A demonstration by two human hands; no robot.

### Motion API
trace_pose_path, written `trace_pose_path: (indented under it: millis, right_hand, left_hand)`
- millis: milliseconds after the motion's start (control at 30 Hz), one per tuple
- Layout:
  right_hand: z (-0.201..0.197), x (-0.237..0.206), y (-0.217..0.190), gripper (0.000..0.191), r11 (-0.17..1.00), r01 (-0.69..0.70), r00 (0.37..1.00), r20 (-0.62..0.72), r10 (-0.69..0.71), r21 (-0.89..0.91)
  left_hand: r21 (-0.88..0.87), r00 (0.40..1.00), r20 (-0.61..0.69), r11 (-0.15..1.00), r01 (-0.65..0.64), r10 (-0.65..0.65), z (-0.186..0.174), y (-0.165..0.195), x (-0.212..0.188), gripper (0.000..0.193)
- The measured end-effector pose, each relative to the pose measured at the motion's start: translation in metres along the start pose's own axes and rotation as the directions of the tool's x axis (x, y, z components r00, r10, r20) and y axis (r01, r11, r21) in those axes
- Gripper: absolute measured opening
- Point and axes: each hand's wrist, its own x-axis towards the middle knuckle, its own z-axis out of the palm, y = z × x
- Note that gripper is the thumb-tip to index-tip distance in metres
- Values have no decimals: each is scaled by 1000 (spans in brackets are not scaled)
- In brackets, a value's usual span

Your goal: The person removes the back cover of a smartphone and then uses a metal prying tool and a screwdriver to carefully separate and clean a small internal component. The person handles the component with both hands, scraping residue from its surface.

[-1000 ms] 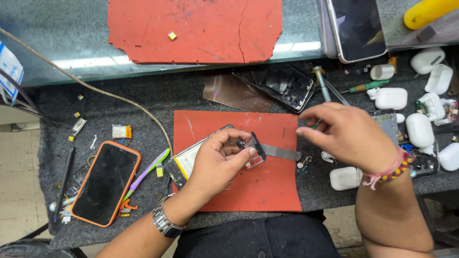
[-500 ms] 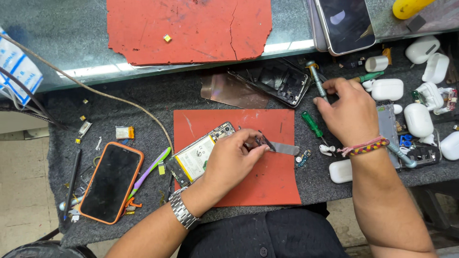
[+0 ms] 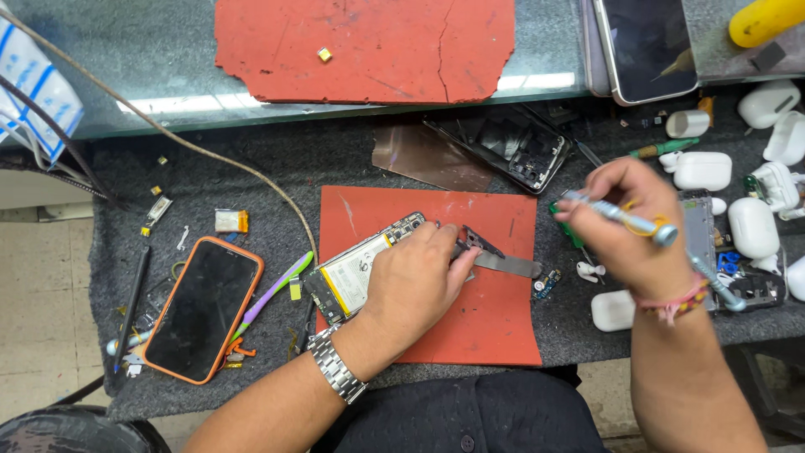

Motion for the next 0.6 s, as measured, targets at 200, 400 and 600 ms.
trace_pose_path:
  millis: [200, 400, 600]
  right_hand:
    - [47, -19, 7, 17, 982, 157, 964, 202, -175, 102]
    - [52, -18, 7, 22, 979, 205, 953, 231, -197, -10]
    - [52, -18, 4, 22, 966, 257, 937, 237, -256, 29]
  left_hand:
    - [13, 1000, -9, 1000, -4, 5, 3, 0, 0, 35]
    - [-6, 999, -32, 1000, -15, 15, 1, 2, 1, 34]
    - [-47, 1000, 12, 999, -6, 6, 0, 2, 1, 21]
